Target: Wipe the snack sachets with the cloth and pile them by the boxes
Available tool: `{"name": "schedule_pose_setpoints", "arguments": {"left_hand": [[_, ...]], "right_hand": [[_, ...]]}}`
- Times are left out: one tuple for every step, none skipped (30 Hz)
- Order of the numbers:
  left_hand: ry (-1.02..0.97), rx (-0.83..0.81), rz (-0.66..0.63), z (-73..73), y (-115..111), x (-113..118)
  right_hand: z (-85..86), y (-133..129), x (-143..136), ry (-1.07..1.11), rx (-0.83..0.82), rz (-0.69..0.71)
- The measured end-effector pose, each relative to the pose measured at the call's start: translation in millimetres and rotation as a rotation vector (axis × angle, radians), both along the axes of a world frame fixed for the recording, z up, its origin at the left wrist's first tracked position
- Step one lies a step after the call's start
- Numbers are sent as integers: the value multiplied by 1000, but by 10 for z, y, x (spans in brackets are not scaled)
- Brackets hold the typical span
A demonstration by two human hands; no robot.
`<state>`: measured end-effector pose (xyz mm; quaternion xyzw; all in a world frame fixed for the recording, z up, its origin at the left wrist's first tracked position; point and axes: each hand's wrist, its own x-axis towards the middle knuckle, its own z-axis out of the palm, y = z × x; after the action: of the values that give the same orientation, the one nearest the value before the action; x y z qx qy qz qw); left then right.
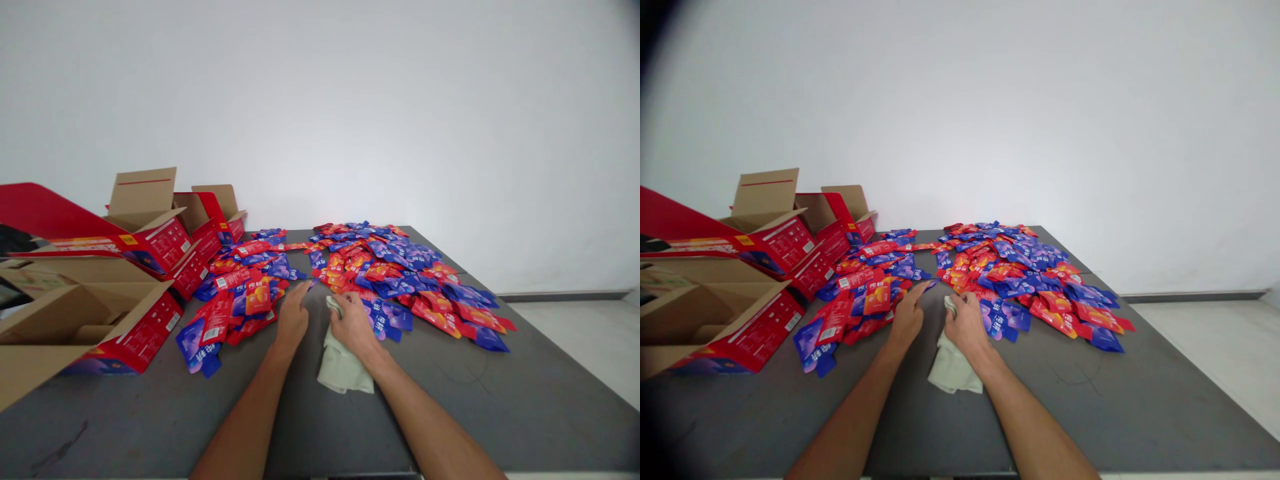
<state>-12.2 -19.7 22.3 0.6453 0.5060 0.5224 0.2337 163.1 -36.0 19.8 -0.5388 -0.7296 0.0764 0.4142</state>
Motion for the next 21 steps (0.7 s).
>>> {"name": "schedule_pose_setpoints", "arguments": {"left_hand": [[83, 4, 53, -14, 12, -44], [169, -4, 106, -22, 21, -86], [259, -22, 154, -26, 27, -123], [346, -45, 196, -26, 29, -152], [425, -73, 232, -23, 27, -172], [490, -99, 261, -20, 23, -182], [542, -119, 279, -16, 17, -183], [584, -133, 290, -13, 10, -177], [615, -141, 298, -11, 2, -167], [637, -144, 303, -10, -6, -156], [657, -148, 302, -9, -13, -145], [673, -152, 301, -9, -19, -137], [688, -157, 302, -10, -25, -131], [702, -163, 304, -13, -29, -127], [716, -167, 305, -18, -33, -123], [729, -170, 309, -25, -36, -120], [741, -171, 314, -34, -39, -115], [752, -173, 321, -44, -42, -109], [763, -177, 329, -54, -44, -102], [772, -181, 334, -64, -47, -94], [779, -185, 337, -73, -50, -86]], "right_hand": [[-8, 21, 33, -24, -19, -37], [-13, 41, 66, -46, -38, -75], [-15, 58, 98, -69, -59, -108], [-14, 71, 127, -91, -83, -138], [-11, 81, 153, -116, -109, -162], [-7, 87, 174, -143, -137, -181], [-4, 91, 191, -171, -165, -199], [-1, 92, 203, -197, -191, -213], [1, 93, 210, -221, -213, -225], [2, 94, 214, -241, -230, -232], [3, 94, 215, -258, -243, -236], [3, 95, 214, -272, -253, -236], [4, 96, 212, -283, -261, -233], [5, 98, 211, -293, -267, -230], [6, 98, 209, -300, -272, -228], [6, 99, 208, -306, -278, -228], [4, 99, 207, -312, -283, -229], [0, 100, 208, -318, -287, -229], [-6, 101, 208, -322, -289, -231], [-16, 102, 209, -325, -290, -233], [-27, 105, 212, -327, -287, -234]]}}
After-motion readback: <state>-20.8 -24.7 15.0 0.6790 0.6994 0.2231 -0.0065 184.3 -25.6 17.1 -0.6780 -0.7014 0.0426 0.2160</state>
